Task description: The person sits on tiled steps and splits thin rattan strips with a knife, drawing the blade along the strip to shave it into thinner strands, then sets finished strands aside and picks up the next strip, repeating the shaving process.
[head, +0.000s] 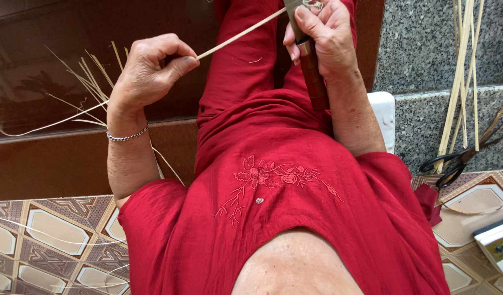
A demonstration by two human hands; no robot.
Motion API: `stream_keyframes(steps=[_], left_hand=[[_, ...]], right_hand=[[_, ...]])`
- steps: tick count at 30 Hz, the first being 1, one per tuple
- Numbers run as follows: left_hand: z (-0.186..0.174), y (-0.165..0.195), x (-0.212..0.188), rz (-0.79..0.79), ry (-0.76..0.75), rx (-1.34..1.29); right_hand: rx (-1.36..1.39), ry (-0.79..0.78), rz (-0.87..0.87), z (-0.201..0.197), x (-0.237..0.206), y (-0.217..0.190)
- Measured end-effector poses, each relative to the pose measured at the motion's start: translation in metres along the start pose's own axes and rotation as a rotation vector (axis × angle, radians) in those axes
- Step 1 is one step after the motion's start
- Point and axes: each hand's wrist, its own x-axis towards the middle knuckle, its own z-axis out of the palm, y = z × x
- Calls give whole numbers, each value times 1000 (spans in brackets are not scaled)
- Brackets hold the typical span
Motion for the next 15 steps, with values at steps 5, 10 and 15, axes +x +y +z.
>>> stream_keyframes(steps=[5,10,15], left_hand=[[-2,-1,-6,-6,-27,39],[-6,-4,-15,-70,-19,24],[-15,-12,-22,-84,-32,-16]], right_hand=[[-104,-5,4,-2,2,0],[-56,25,5,-12,4,3],[-65,58,-41,-21,5,3]])
